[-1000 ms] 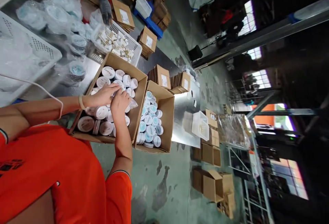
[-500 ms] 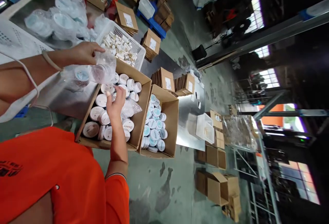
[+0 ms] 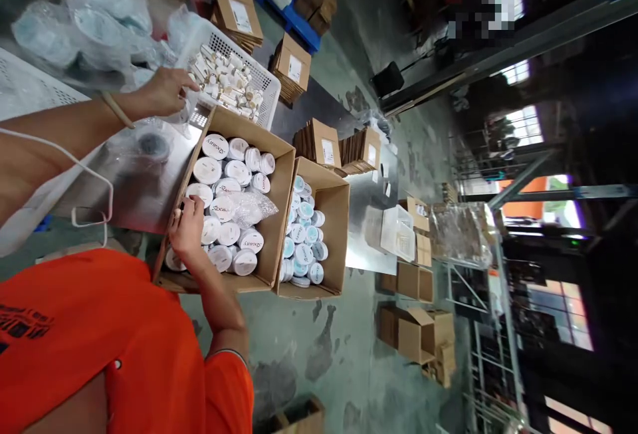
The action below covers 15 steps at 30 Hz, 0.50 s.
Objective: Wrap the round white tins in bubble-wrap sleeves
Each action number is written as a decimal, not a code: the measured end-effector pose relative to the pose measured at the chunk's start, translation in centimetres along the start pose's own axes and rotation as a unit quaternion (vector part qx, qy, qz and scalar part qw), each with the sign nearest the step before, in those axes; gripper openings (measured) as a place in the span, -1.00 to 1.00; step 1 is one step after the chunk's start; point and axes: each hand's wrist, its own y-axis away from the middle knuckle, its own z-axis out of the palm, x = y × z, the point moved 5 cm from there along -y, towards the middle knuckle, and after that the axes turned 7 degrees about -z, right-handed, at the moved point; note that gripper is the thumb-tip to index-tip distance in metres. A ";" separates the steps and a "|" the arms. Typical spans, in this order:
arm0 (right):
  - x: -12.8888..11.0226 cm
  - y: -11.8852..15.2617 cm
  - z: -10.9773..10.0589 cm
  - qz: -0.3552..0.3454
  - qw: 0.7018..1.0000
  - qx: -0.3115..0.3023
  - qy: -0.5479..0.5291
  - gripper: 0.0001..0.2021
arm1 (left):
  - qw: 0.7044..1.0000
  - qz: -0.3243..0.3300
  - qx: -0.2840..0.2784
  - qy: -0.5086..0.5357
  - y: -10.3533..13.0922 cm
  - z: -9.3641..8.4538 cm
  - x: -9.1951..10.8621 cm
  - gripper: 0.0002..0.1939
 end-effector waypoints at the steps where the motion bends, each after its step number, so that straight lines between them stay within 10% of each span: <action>1: -0.1 0.2 0.5 0.007 1.000 0.001 0.004 -0.64 | 1.000 -0.001 -0.012 -0.004 -0.7 0.9 -0.5 -0.53; 10: -0.2 1.2 0.9 -0.032 0.998 0.040 0.023 -0.57 | 0.991 -0.009 -0.131 0.029 3.1 8.4 -7.5 -0.71; 15: -0.6 1.4 0.7 -0.061 0.996 0.067 0.014 -0.55 | 0.990 -0.122 -0.067 0.014 0.5 5.7 -13.4 -0.51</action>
